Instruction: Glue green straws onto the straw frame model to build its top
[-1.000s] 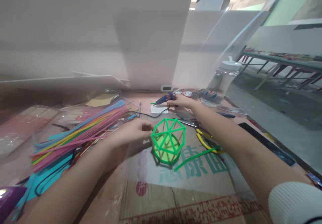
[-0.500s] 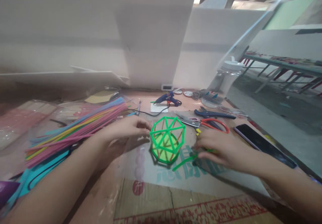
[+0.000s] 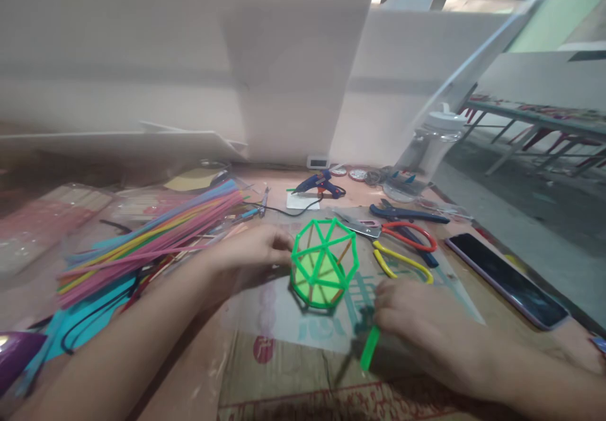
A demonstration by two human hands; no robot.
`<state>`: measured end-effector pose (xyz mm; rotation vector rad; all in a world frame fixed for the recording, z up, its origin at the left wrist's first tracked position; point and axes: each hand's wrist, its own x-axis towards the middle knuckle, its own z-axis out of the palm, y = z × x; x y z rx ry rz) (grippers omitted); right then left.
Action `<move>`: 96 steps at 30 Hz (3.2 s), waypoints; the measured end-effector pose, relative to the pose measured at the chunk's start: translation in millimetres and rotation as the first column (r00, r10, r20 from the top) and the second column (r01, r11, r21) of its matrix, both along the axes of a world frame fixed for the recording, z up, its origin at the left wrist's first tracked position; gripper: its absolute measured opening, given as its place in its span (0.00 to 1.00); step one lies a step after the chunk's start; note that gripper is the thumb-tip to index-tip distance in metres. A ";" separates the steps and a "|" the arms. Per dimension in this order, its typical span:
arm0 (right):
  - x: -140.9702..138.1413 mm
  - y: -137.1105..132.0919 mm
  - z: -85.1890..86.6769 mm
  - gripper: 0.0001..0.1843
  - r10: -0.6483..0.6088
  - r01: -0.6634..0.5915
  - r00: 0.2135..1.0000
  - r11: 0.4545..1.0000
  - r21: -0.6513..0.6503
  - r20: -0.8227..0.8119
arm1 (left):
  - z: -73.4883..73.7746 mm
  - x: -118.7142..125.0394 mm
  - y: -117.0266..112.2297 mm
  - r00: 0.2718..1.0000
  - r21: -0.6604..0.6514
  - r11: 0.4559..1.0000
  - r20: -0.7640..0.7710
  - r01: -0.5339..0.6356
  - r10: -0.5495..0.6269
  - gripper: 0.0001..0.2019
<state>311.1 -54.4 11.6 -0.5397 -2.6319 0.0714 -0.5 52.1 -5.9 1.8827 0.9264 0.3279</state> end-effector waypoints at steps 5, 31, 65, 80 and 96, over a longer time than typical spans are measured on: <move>-18.2 28.1 54.0 0.12 -0.299 0.328 0.940 0.923 0.201 -0.162 | 0.4 5.5 -5.3 1.000 0.010 1.000 -0.003 0.004 -0.004 0.14; -52.2 59.5 31.0 0.10 -0.370 0.378 0.922 0.924 0.061 -0.116 | 26.8 1.6 -0.9 0.950 0.098 0.946 -0.002 -0.310 0.312 0.17; -53.0 49.1 26.5 0.12 -0.315 0.324 0.946 0.931 0.166 -0.079 | 33.0 5.7 -7.5 0.944 -0.390 0.910 0.225 -0.141 0.242 0.18; -50.5 44.2 30.3 0.11 -0.343 0.339 0.939 0.924 0.176 -0.011 | 33.4 8.0 -10.7 0.955 -0.371 0.921 0.210 -0.120 0.210 0.12; -48.2 40.9 30.6 0.09 -0.348 0.338 0.935 0.932 0.129 0.070 | 32.1 7.8 -10.0 0.966 -0.324 0.941 0.196 -0.100 0.170 0.12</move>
